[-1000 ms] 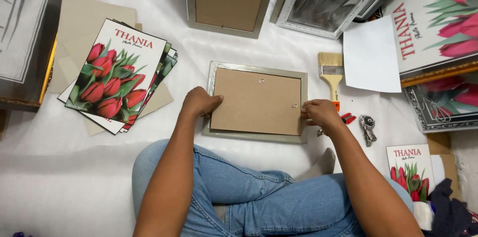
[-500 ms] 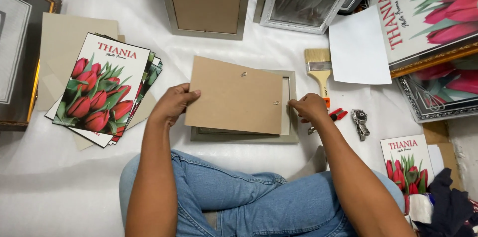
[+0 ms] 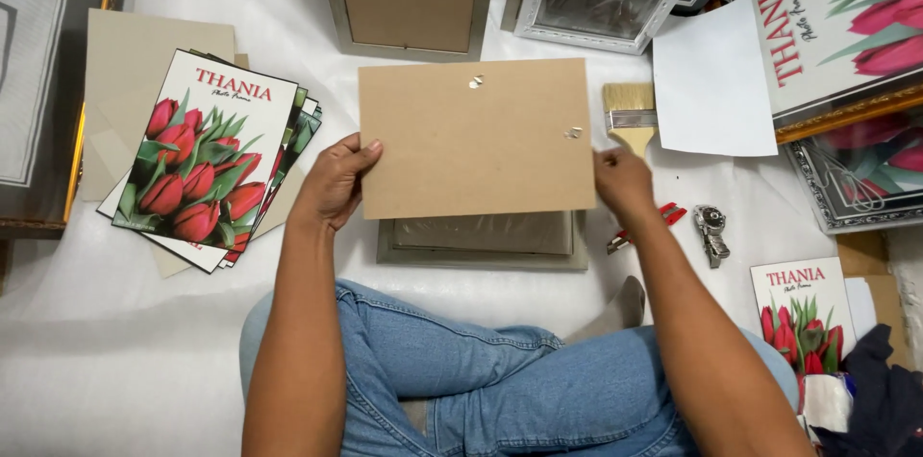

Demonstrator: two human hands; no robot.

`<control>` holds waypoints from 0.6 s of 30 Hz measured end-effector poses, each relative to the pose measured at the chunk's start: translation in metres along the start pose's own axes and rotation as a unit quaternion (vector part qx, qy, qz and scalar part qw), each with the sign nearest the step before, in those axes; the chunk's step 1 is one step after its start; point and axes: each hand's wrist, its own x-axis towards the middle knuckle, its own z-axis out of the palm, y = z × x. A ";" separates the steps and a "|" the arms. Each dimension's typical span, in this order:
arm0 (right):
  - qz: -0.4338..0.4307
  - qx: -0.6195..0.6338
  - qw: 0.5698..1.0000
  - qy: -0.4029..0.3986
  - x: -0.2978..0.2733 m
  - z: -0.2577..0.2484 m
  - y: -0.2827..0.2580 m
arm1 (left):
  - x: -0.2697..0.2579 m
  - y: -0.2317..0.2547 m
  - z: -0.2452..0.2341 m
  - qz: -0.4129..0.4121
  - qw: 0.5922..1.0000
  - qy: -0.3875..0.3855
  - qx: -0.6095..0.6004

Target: Assembling a picture frame by cleaning the glass, inserting the artwork, and securing the backing.

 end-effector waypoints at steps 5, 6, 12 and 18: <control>0.014 0.408 0.911 -0.057 -0.033 -0.068 -0.042 | -0.028 0.003 0.055 -0.002 1.000 -0.010 0.013; 0.038 0.444 0.890 -0.098 -0.023 -0.071 -0.024 | -0.029 0.000 0.064 0.003 1.000 -0.005 0.008; 0.002 0.509 0.856 -0.090 -0.042 -0.081 -0.055 | -0.048 0.027 0.091 -0.008 0.978 0.091 0.188; 0.078 0.463 0.880 -0.072 -0.037 -0.065 -0.051 | -0.024 0.013 0.021 -0.004 0.831 0.175 0.528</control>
